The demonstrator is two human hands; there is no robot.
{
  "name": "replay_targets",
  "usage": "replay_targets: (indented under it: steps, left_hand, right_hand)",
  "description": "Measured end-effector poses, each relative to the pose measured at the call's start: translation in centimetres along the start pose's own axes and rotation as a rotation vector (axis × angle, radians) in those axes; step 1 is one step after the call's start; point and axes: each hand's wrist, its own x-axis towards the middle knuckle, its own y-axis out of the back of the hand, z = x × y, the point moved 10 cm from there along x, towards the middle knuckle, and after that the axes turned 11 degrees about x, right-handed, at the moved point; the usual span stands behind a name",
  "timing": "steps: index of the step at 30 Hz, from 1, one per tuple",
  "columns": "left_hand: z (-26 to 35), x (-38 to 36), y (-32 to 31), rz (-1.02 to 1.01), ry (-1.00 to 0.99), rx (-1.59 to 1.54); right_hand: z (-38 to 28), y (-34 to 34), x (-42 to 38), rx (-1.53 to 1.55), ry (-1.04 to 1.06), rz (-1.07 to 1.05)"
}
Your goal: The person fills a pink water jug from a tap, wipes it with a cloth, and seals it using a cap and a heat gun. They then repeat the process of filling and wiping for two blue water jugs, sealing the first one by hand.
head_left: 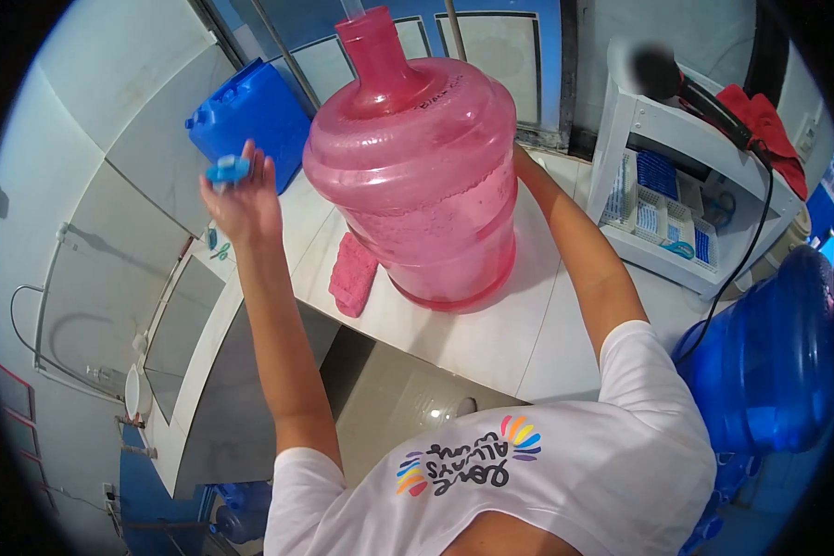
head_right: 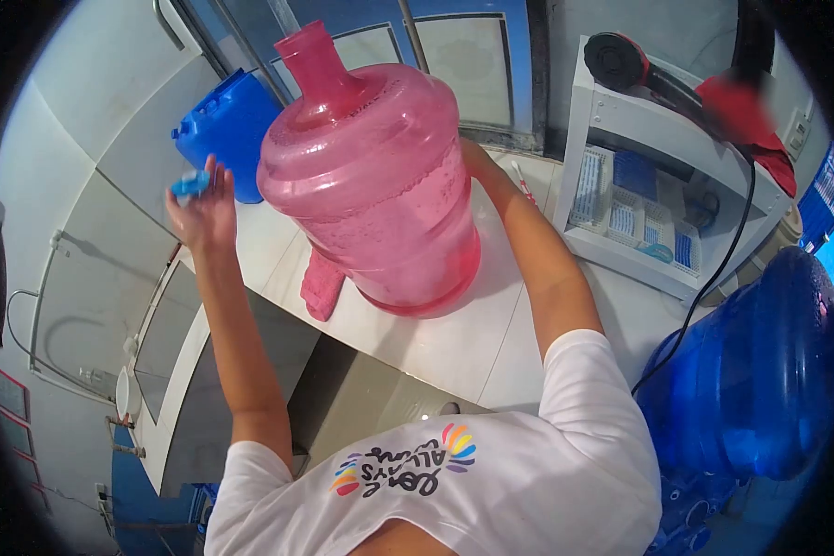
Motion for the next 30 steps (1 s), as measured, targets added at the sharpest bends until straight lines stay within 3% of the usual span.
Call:
replay_targets:
  steps: [5,7,10,14,16,19,26,30]
  left_hand:
    - [-1.8,4.0,-8.3,-0.047,0.072,-0.036]
    - [-3.8,4.0,-11.4,-0.089,0.184,-0.053]
    - [-4.2,2.9,-14.6,-0.127,0.175,-0.064]
    - [-5.0,2.9,-15.7,-0.158,0.182,-0.031]
    - [-4.8,2.8,-15.9,-0.149,0.159,-0.003]
    - [-4.7,2.8,-15.7,-0.139,0.142,0.04]
    - [-5.2,2.9,-15.7,-0.159,0.167,0.018]
    - [-5.1,2.4,-15.9,-0.127,0.147,0.034]
  right_hand:
    - [-1.3,0.1,-1.5,-0.04,0.002,0.028]
    - [-1.9,-0.2,-1.0,-0.058,-0.003,0.041]
    - [-2.7,-0.3,-0.6,-0.083,-0.011,0.054]
    - [-4.3,0.2,-1.0,-0.105,-0.021,0.068]
    - [-7.0,0.0,-2.7,-0.45,-0.037,0.026]
    - [-6.9,1.0,-4.7,-0.38,-0.167,0.112]
    - [-5.1,1.7,-7.0,-0.31,-0.079,0.193]
    - [-4.4,1.4,-5.6,-0.238,-0.169,0.203]
